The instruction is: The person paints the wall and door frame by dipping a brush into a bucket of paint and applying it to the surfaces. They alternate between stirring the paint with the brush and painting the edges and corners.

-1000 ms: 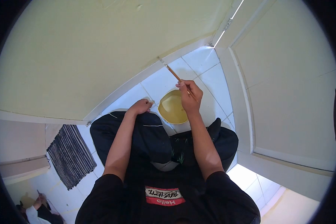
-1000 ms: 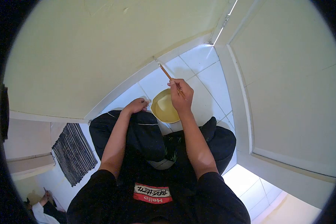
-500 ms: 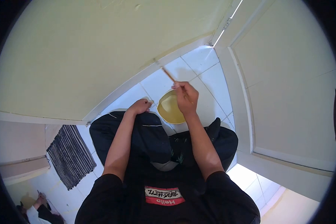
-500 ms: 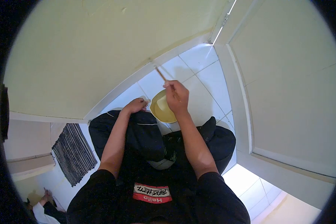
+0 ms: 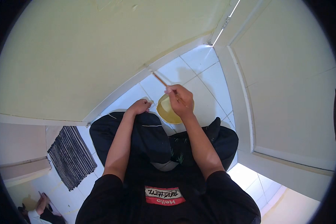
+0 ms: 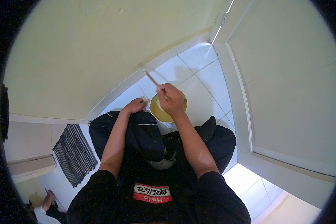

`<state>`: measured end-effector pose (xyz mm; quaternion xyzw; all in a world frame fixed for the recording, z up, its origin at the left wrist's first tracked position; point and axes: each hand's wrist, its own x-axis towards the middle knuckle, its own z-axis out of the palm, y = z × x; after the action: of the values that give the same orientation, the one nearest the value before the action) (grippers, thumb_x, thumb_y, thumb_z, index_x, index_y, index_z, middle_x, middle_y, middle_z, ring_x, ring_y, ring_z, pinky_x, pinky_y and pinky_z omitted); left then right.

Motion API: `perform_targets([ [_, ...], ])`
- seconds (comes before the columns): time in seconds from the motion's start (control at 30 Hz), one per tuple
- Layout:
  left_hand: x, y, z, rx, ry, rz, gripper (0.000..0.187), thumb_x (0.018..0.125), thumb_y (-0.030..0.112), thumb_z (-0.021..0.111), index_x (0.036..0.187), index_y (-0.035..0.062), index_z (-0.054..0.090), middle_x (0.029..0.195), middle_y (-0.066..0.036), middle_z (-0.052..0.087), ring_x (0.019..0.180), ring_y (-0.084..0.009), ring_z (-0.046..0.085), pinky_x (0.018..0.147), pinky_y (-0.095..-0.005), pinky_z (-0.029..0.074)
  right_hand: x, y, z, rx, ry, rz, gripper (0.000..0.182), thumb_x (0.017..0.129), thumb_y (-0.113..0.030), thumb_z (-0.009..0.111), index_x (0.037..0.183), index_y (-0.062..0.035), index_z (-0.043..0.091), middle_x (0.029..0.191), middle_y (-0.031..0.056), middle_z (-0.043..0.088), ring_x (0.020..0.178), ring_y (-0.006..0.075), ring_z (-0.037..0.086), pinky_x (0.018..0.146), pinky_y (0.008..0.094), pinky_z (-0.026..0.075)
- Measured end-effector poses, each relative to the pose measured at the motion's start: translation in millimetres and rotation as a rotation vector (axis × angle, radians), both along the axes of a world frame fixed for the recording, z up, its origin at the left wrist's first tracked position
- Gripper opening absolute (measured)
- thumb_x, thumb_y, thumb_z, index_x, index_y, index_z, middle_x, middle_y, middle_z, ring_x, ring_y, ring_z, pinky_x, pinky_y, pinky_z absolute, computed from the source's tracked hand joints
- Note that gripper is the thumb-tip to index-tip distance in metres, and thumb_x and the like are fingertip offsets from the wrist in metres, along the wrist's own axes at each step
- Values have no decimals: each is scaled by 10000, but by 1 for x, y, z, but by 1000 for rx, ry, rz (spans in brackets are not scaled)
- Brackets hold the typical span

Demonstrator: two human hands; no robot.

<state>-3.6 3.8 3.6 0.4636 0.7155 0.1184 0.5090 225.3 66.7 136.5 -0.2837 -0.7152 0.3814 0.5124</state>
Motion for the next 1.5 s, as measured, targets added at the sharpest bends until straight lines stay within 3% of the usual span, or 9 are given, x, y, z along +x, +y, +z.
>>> perform_targets([
  [0.13, 2, -1, 6, -10, -14, 25, 395, 975, 386, 553, 980, 0, 633, 822, -81, 682, 747, -168, 634, 727, -317, 514, -5, -6, 0, -11, 12, 126, 44, 880, -4, 638, 907, 6, 671, 798, 111, 688, 705, 210, 685, 636, 308, 527],
  [0.33, 0, -1, 2, -3, -7, 11, 401, 977, 385, 556, 979, -9, 629, 832, -80, 679, 751, -165, 634, 725, -316, 515, -4, 3, -2, -13, 37, -167, 33, 879, -17, 642, 894, 0, 666, 794, 110, 684, 699, 224, 682, 620, 311, 519],
  [0.53, -1, 0, -6, -10, -39, 31, 394, 980, 379, 560, 973, -10, 624, 842, -82, 674, 760, -163, 637, 728, -311, 525, -6, -9, 5, 106, -16, 101, 19, 868, 1, 643, 879, -4, 656, 791, 123, 674, 682, 245, 678, 611, 316, 521],
  [0.73, -1, 0, -6, -11, -41, 37, 402, 979, 386, 565, 968, -12, 623, 834, -77, 669, 760, -165, 636, 730, -308, 523, -6, -3, 4, 21, 27, -125, 24, 865, 8, 641, 884, 2, 654, 785, 117, 670, 700, 245, 675, 625, 330, 514],
  [0.83, -2, 0, -7, -4, -26, 22, 411, 980, 397, 565, 969, -10, 624, 830, -74, 669, 757, -162, 633, 729, -303, 517, -5, -4, 4, 61, 2, -88, 17, 871, 4, 639, 882, 7, 652, 783, 117, 670, 707, 242, 676, 633, 328, 514],
  [0.93, 0, 0, 0, -8, -13, 18, 413, 980, 404, 564, 969, -4, 625, 829, -73, 673, 756, -162, 633, 729, -304, 515, -8, -10, 2, 98, 6, 114, 16, 871, 4, 636, 880, 1, 650, 786, 116, 673, 707, 236, 680, 634, 321, 522],
  [1.13, 0, -1, 0, -15, -17, 20, 413, 971, 406, 562, 972, -2, 629, 841, -77, 681, 769, -167, 643, 732, -309, 516, -6, -2, 2, 54, 28, -117, 26, 874, -4, 637, 897, -4, 650, 771, 118, 660, 685, 235, 665, 617, 335, 508],
  [1.43, 1, 0, 5, -19, -18, 17, 383, 948, 366, 567, 980, -10, 633, 860, -91, 688, 780, -177, 652, 746, -316, 515, -9, -10, 2, 94, 8, 94, 40, 886, -10, 626, 903, 10, 656, 776, 117, 667, 681, 240, 668, 613, 321, 511],
  [1.5, 1, -1, 4, -14, -23, 22, 379, 947, 363, 567, 978, -9, 633, 862, -92, 687, 780, -180, 653, 749, -315, 514, -7, -8, 4, 46, 22, 2, 37, 883, -13, 632, 900, 11, 655, 777, 123, 661, 680, 249, 663, 610, 330, 505],
])
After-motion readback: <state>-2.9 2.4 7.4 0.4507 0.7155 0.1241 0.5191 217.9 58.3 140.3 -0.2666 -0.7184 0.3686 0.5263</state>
